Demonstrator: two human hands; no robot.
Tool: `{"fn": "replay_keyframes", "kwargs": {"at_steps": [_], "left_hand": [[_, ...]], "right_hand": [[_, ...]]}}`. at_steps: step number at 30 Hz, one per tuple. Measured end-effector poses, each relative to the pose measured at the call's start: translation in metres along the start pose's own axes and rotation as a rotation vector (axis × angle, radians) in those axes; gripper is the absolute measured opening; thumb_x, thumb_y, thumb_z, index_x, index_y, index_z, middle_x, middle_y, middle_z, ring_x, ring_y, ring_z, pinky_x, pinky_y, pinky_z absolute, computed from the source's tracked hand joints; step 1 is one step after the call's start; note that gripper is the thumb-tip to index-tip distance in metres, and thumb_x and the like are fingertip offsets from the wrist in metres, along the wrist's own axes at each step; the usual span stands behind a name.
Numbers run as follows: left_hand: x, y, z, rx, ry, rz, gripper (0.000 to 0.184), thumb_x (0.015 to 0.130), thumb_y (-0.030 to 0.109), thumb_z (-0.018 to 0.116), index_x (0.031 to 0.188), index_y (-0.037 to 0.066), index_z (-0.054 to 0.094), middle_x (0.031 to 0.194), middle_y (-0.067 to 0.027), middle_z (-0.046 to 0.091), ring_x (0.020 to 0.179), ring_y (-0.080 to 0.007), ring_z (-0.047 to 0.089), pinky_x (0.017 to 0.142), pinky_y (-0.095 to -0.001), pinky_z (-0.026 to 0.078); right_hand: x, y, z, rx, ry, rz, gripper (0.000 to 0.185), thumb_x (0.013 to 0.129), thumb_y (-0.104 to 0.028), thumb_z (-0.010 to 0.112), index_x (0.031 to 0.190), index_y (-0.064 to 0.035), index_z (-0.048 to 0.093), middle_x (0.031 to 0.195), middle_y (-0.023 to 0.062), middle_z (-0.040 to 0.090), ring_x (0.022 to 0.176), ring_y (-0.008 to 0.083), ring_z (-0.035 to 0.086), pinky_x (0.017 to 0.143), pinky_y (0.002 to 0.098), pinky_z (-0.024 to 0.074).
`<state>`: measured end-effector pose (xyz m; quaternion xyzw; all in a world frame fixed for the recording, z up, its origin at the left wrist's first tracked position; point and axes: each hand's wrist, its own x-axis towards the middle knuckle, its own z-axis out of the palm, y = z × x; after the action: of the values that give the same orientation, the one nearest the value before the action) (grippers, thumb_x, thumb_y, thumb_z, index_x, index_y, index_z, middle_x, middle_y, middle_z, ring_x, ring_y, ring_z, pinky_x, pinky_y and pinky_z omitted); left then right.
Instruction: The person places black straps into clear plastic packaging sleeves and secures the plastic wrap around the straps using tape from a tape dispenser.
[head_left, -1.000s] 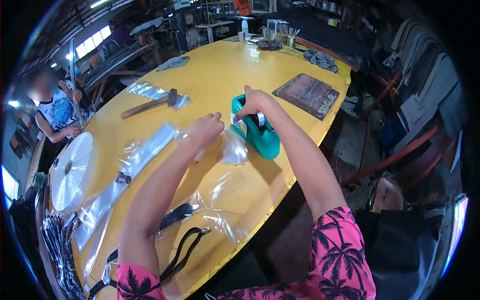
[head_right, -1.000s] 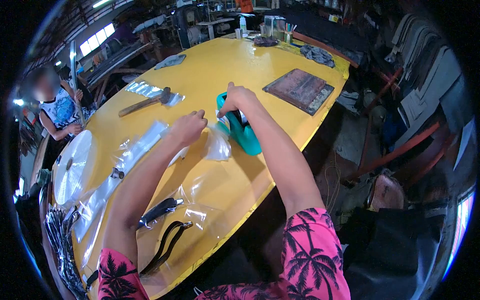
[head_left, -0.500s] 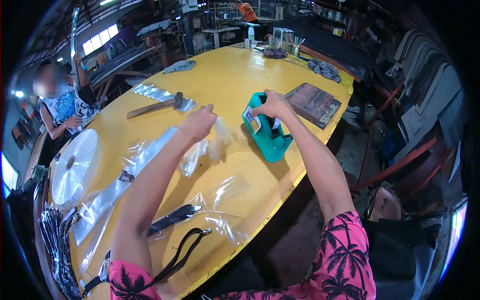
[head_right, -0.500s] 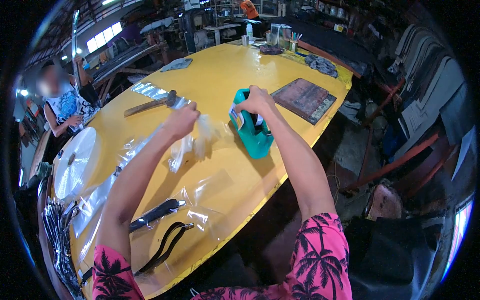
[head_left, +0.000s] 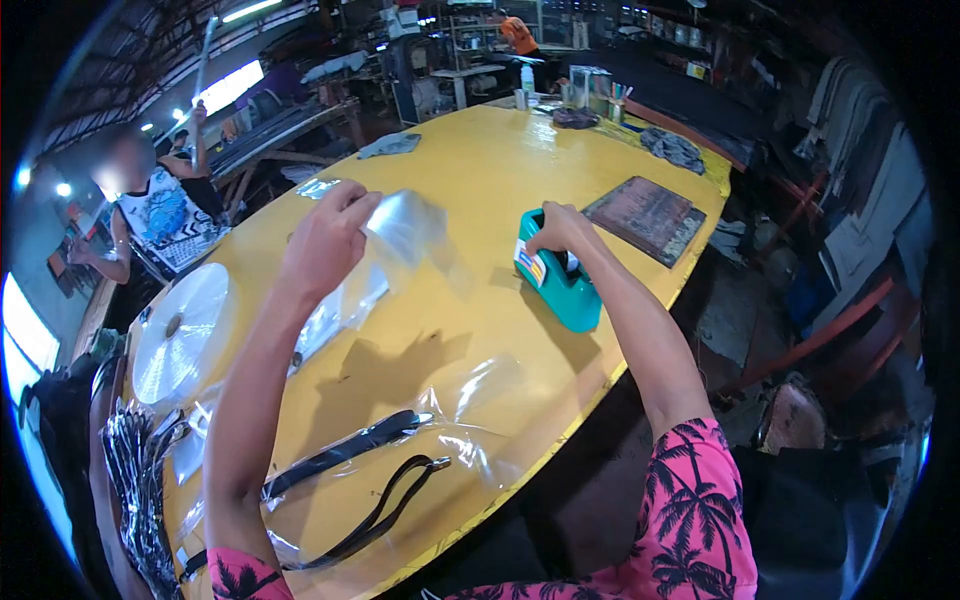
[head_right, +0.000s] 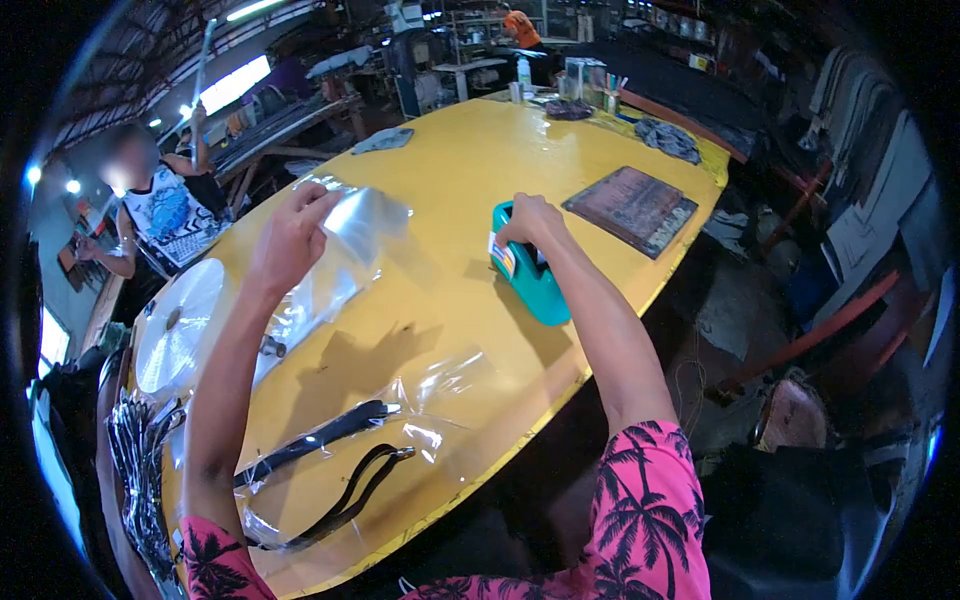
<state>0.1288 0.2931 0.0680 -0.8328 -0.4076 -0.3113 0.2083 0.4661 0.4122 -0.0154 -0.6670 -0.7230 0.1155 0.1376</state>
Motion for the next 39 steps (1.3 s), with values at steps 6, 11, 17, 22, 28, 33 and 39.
{"fn": "replay_keyframes", "kwargs": {"at_steps": [6, 11, 17, 22, 28, 33, 39], "left_hand": [[-0.021, 0.015, -0.025, -0.088, 0.035, -0.044, 0.045, 0.078, -0.009, 0.057, 0.119, 0.004, 0.068, 0.109, -0.0171, 0.063, 0.097, -0.0345, 0.066, 0.083, -0.0413, 0.054], [-0.034, 0.015, -0.032, -0.14, -0.008, -0.171, 0.036, 0.079, -0.005, 0.059, 0.113, 0.001, 0.07, 0.106, -0.0189, 0.063, 0.097, -0.0374, 0.065, 0.085, -0.0453, 0.053], [-0.032, 0.014, -0.033, -0.152, -0.146, -0.205, 0.034, 0.073, -0.004, 0.06, 0.105, -0.003, 0.072, 0.1, -0.0223, 0.065, 0.094, -0.0411, 0.065, 0.085, -0.0462, 0.051], [-0.023, 0.006, -0.016, -0.107, -0.633, -0.297, 0.034, 0.07, -0.002, 0.062, 0.102, -0.003, 0.072, 0.101, -0.0262, 0.069, 0.095, -0.0416, 0.066, 0.083, -0.0466, 0.053], [-0.024, -0.008, 0.051, -0.182, -0.655, -0.234, 0.027, 0.074, 0.011, 0.074, 0.099, 0.0, 0.074, 0.094, -0.022, 0.073, 0.087, -0.0384, 0.071, 0.078, -0.0456, 0.055], [-0.007, -0.002, 0.084, -0.133, -1.004, -0.27, 0.044, 0.076, 0.023, 0.081, 0.113, 0.002, 0.073, 0.106, -0.0193, 0.073, 0.098, -0.0347, 0.07, 0.082, -0.0438, 0.056], [-0.021, -0.005, 0.135, -0.303, -1.018, -0.201, 0.042, 0.076, 0.028, 0.081, 0.109, 0.003, 0.074, 0.097, -0.0184, 0.075, 0.089, -0.0332, 0.072, 0.078, -0.0421, 0.055]], "right_hand": [[0.004, -0.019, -0.001, -0.149, -0.077, 0.009, 0.099, 0.065, -0.045, 0.088, 0.142, 0.0, 0.046, 0.128, 0.0246, 0.064, 0.118, 0.0371, 0.063, 0.099, 0.0447, 0.052], [-0.12, -0.128, -0.034, 0.636, 0.286, -0.645, 0.102, 0.076, -0.051, 0.083, 0.151, 0.0004, 0.035, 0.142, 0.0275, 0.051, 0.134, 0.0409, 0.049, 0.111, 0.0468, 0.0408], [-0.153, -0.187, 0.007, 0.21, 0.49, -0.767, 0.091, 0.077, -0.038, 0.08, 0.149, -0.001, 0.038, 0.137, 0.0268, 0.053, 0.125, 0.0407, 0.055, 0.105, 0.0476, 0.0446], [-0.136, -0.19, 0.013, 0.161, 0.21, -0.589, 0.089, 0.074, -0.037, 0.078, 0.147, -0.0015, 0.04, 0.122, 0.0262, 0.063, 0.113, 0.0395, 0.063, 0.096, 0.0489, 0.0505], [-0.118, -0.17, 0.034, 0.119, 0.018, -0.473, 0.08, 0.072, -0.028, 0.076, 0.142, -0.0046, 0.046, 0.1, 0.0224, 0.071, 0.098, 0.041, 0.068, 0.084, 0.049, 0.0547], [-0.081, -0.131, 0.051, -0.02, -0.038, -0.469, 0.056, 0.075, -0.026, 0.075, 0.124, -0.0047, 0.058, 0.104, 0.0192, 0.072, 0.099, 0.0377, 0.07, 0.084, 0.0479, 0.0556], [-0.068, -0.094, 0.068, -0.077, -0.128, -0.497, 0.032, 0.079, -0.019, 0.073, 0.109, -0.0072, 0.073, 0.103, 0.0186, 0.073, 0.098, 0.0356, 0.07, 0.087, 0.0461, 0.056]]}}
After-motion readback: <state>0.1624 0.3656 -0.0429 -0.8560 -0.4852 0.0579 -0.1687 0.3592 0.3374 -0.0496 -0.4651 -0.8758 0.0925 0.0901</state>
